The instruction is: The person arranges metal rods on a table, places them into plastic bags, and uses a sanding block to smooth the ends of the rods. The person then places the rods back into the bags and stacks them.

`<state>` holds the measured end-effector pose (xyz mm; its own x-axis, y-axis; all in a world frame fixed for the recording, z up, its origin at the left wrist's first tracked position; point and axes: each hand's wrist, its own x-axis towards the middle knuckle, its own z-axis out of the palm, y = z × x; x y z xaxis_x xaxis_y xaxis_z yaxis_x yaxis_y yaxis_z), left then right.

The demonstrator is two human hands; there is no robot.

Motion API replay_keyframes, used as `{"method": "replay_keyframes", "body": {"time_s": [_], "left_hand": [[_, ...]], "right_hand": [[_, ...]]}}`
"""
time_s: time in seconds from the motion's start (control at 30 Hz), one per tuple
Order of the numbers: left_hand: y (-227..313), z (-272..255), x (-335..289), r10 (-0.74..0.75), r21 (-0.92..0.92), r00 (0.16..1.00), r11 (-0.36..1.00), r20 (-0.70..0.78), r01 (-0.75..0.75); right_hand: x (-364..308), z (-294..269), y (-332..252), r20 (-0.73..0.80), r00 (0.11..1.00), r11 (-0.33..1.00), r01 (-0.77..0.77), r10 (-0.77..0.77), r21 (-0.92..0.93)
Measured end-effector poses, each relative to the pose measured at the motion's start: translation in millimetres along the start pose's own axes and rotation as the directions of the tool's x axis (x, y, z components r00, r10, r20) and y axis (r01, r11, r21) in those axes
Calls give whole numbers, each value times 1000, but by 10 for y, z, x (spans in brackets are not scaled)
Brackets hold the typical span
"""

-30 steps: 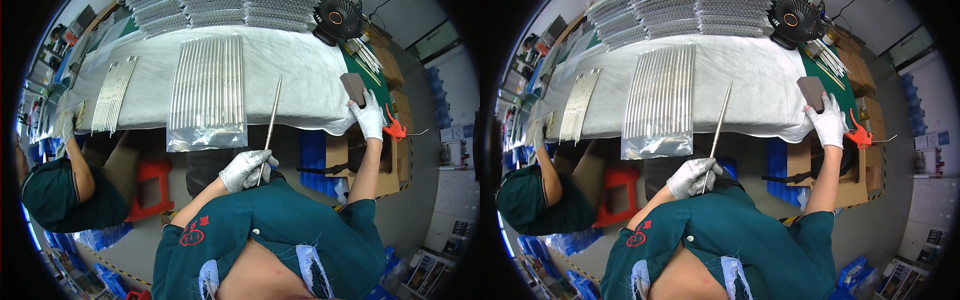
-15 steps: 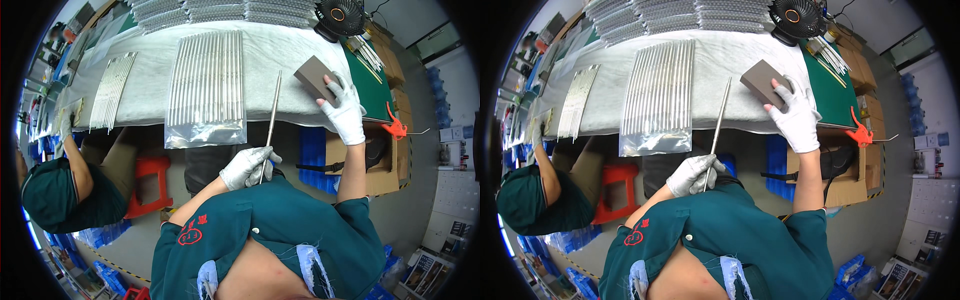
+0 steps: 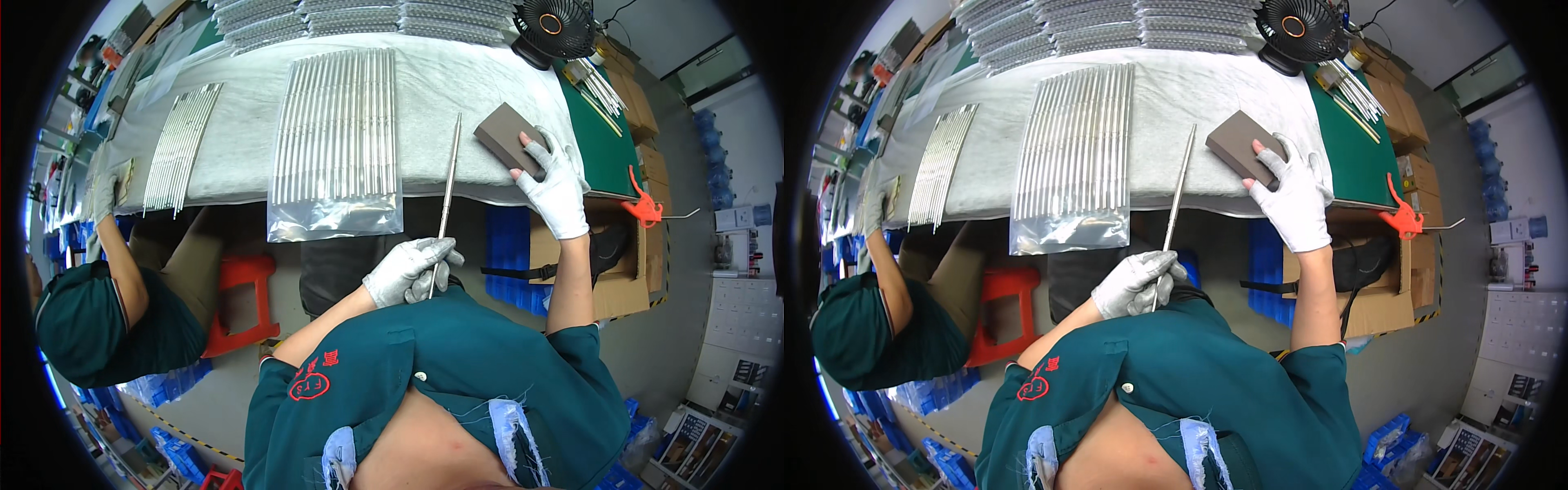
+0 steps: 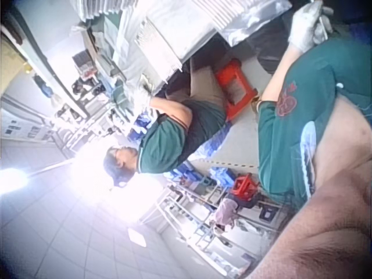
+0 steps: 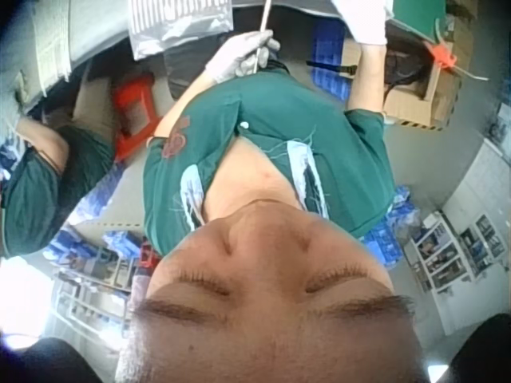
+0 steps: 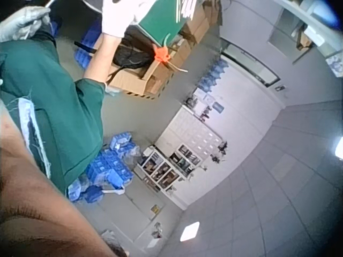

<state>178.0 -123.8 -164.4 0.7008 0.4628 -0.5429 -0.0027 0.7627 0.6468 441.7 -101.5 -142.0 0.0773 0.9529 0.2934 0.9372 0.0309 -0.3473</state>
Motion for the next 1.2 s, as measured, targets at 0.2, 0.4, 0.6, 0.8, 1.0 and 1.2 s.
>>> {"method": "replay_keyframes", "body": {"time_s": [0.2,0.4,0.6,0.8,1.0,1.2], "left_hand": [[-75,-2,90,-16,9,1000,1000,-18,16],[-49,-5,93,113,46,994,993,5,-113],[36,24,219,131,-2,988,991,-80,-132],[1,20,225,176,-123,983,976,-48,-180],[12,42,225,188,-88,981,978,-37,-191],[10,100,218,189,-73,978,978,-90,-196]], "right_hand": [[20,-18,-192,27,994,978,101,-108,181],[46,106,-219,139,983,975,89,-119,203],[66,91,-227,148,980,978,107,-134,181],[45,21,-131,102,984,944,107,-145,311],[136,58,-388,241,913,942,301,-330,150],[169,-71,-94,316,885,924,256,-342,284]]}}
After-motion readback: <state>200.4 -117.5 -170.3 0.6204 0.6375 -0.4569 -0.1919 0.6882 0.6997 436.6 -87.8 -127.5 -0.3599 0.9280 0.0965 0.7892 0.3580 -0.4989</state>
